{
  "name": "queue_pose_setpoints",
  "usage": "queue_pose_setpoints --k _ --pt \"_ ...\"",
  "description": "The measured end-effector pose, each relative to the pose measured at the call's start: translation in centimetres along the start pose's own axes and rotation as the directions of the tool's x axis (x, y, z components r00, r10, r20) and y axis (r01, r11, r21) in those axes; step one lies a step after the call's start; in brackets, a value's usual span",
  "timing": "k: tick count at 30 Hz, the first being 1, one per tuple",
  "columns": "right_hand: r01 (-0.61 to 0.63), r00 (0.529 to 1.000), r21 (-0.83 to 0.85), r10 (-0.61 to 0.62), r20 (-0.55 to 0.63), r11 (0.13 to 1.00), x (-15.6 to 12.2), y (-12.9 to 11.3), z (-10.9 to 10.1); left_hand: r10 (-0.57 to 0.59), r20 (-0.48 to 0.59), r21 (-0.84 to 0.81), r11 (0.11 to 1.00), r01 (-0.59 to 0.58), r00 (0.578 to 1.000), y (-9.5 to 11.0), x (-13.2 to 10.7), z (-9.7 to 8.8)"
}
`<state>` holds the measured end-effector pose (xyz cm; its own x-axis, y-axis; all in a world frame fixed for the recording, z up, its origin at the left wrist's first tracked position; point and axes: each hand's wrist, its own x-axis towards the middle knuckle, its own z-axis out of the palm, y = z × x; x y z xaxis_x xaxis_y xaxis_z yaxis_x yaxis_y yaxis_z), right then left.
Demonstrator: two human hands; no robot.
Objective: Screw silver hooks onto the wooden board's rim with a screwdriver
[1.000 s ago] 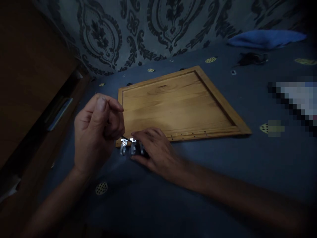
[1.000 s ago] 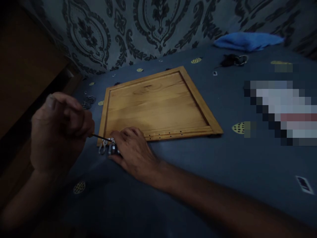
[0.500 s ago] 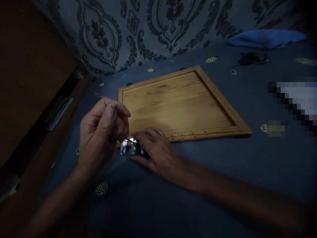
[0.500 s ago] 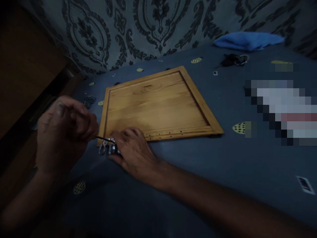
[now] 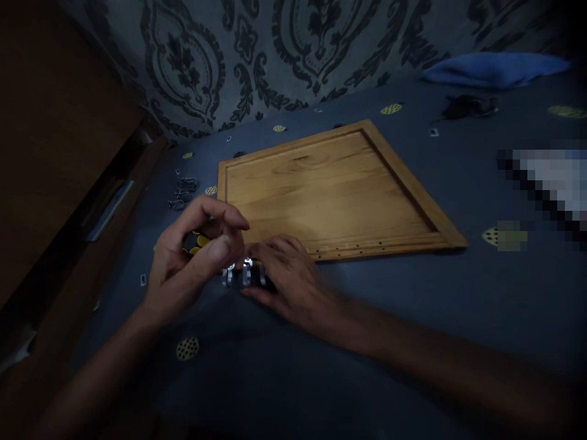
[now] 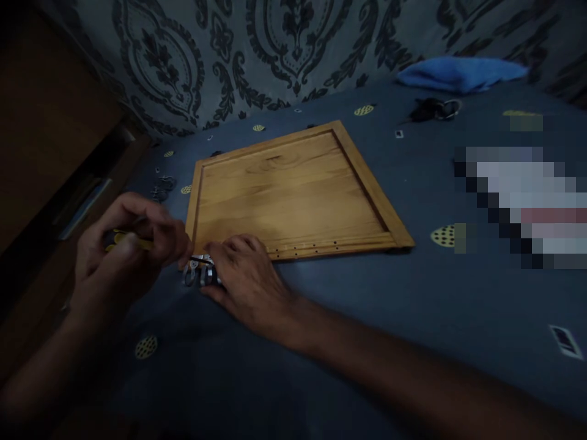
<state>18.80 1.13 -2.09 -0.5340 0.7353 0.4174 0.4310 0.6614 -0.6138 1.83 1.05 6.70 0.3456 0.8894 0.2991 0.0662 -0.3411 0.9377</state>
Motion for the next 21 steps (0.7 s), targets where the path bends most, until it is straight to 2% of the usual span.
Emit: queue_pose_setpoints --k 3,12,21 --pt "-0.002 1.0 -0.003 0.002 -0.007 1.0 -0.1 0.1 0.1 0.038 -0.01 -0.046 0.998 -0.039 0.999 -0.4 0.3 0.4" --pt "-0.025 0.999 0.0 0.025 0.021 1.0 0.1 -0.2 -0.2 0.031 -0.095 -0.102 0.994 -0.04 0.995 -0.1 0.8 0.6" --pt "-0.015 1.0 -0.026 0.016 0.02 1.0 0.0 -0.1 -0.1 0.078 -0.237 -0.055 0.994 -0.094 0.968 0.0 0.3 2.2"
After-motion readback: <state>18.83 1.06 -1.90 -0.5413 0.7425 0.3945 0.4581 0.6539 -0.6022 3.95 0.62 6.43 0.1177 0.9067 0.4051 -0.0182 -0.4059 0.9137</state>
